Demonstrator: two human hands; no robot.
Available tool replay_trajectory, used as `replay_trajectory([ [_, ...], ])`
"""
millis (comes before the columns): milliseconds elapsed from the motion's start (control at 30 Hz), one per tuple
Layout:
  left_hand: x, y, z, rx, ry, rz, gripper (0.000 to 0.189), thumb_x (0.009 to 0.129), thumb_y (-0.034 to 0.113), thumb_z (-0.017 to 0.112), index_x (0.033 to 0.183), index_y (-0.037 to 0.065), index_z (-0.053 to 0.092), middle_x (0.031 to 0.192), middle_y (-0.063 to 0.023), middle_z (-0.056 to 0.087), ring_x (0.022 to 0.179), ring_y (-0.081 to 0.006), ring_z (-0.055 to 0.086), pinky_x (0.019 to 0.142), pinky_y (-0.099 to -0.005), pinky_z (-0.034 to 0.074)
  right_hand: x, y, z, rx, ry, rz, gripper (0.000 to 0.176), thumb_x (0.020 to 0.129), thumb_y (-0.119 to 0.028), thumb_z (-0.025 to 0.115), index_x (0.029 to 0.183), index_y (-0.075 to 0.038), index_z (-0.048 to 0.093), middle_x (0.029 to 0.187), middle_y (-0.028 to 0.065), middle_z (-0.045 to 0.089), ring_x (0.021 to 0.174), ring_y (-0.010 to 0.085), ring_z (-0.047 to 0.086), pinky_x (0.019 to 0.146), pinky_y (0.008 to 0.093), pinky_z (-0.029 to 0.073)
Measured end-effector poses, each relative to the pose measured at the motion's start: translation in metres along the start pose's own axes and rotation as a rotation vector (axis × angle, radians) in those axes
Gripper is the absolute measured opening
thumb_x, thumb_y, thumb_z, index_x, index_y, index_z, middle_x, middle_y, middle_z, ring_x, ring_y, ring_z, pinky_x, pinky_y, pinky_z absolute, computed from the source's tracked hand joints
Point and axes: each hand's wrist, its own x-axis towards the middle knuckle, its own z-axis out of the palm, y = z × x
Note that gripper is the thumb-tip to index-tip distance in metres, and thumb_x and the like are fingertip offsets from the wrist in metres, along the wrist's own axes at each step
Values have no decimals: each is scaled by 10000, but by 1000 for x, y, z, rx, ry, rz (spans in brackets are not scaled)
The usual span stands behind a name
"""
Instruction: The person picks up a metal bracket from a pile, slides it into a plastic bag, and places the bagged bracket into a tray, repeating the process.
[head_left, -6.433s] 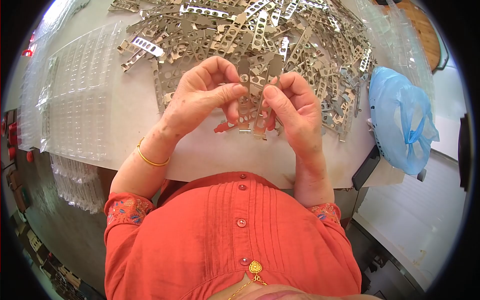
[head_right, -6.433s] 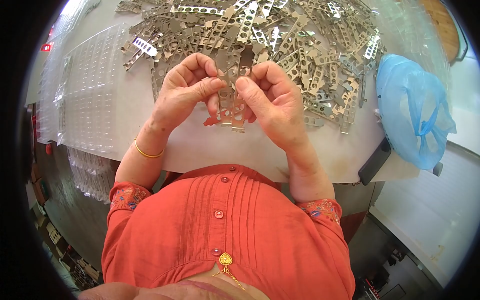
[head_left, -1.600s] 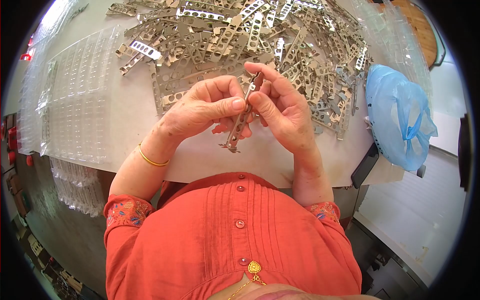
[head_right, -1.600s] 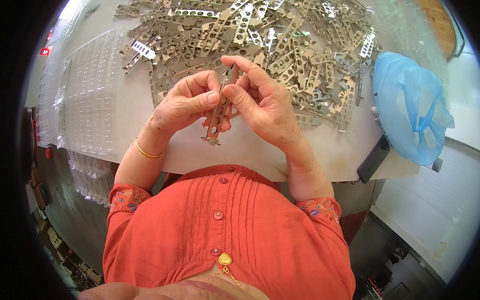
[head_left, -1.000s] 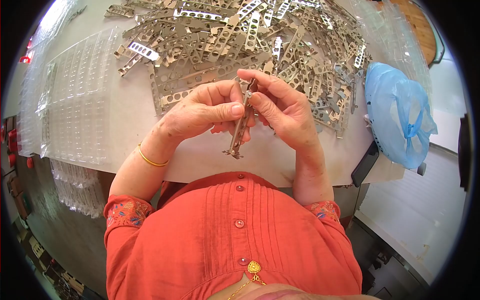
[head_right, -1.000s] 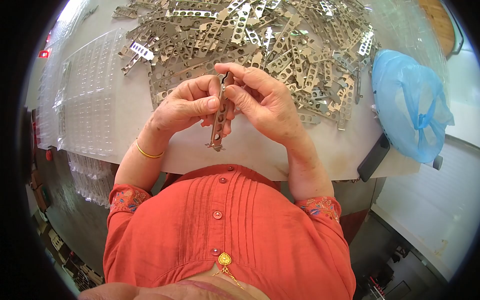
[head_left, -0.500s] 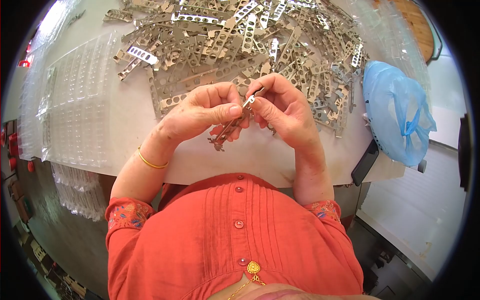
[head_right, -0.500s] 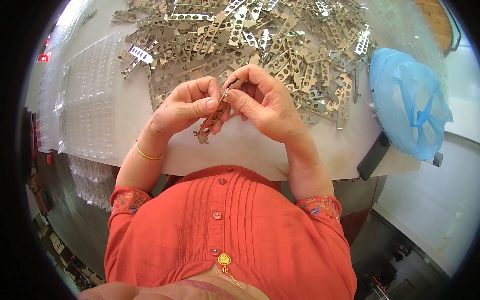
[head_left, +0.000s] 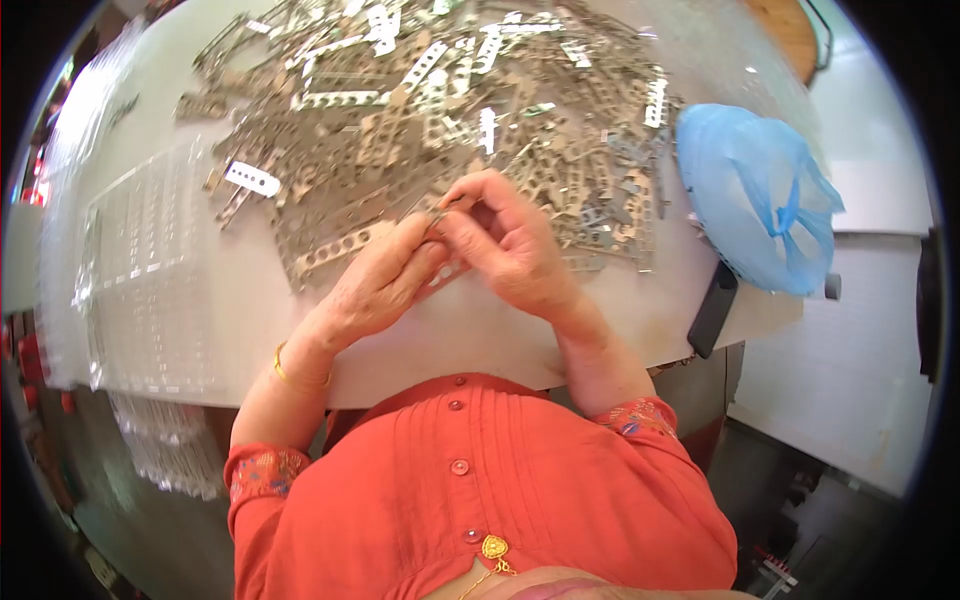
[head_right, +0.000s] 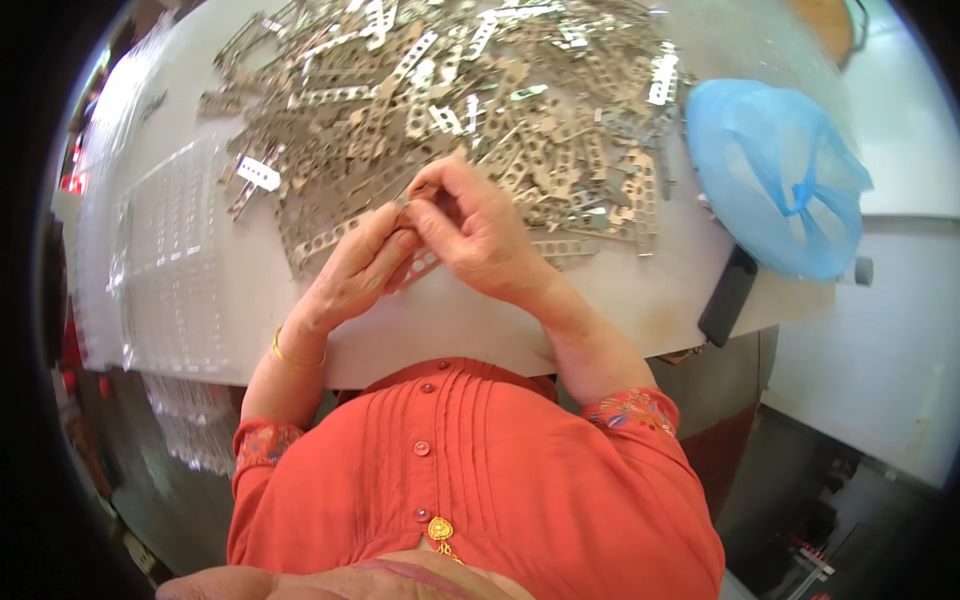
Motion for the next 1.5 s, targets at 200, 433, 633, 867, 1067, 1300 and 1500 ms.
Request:
replay_trajectory([
  [200, -1, 2, 4, -17, 17, -25, 171, 1074, 142, 448, 1012, 31, 562, 641, 27, 478, 523, -53, 440, 480, -222, 359, 1, 6, -4, -161, 27, -162, 102, 943, -77, 628, 1017, -43, 567, 821, 36, 565, 729, 112, 560, 663, 280, 487],
  [433, -2, 5, 9, -88, 74, -86, 190, 1085, 171, 451, 1027, 25, 558, 624, 44, 449, 501, -36, 404, 458, -208, 338, -3, -13, -8, -382, 64, -207, 168, 936, -69, 648, 1092, -33, 599, 924, 51, 628, 806, 119, 633, 708, 278, 528],
  [633, -2, 1, 7, -166, 91, -125, 187, 1085, 172, 447, 969, 48, 523, 648, 45, 419, 502, -39, 361, 454, -204, 317, -17, -58, -25, -458, 357, -375, 173, 946, -83, 669, 1106, -39, 620, 971, 58, 640, 865, 121, 637, 739, 286, 526],
  [867, -4, 4, 10, -201, 93, -131, 202, 1085, 198, 455, 949, 61, 512, 643, 53, 393, 504, -43, 359, 451, -200, 324, -53, -120, -114, -642, 945, -785, 61, 968, -77, 642, 1016, -40, 644, 906, 50, 640, 807, 118, 583, 735, 256, 487],
  [1067, -4, 8, 12, -216, 76, -135, 213, 1084, 220, 464, 947, 65, 515, 625, 52, 393, 489, -46, 367, 447, -205, 342, -82, -148, -246, -1260, 1205, -567, 108, 970, -107, 600, 994, -21, 659, 959, 117, 672, 875, 241, 649, 772, 348, 527],
  [1300, -2, 3, 12, -128, 49, -119, 210, 1084, 220, 463, 946, 73, 519, 610, 50, 394, 476, -52, 372, 442, -206, 344, -83, -154, -295, -1261, 1114, -82, 270, 926, -251, 631, 1054, -18, 677, 983, 169, 733, 928, 336, 701, 810, 412, 542],
  [1500, -2, -2, 12, -172, 55, -153, 199, 1082, 217, 470, 957, 70, 521, 614, 51, 399, 481, -47, 365, 443, -198, 338, -61, -152, -277, -1506, 1076, 321, 360, 867, -411, 697, 951, -61, 713, 921, 158, 737, 917, 324, 706, 786, 426, 546],
])
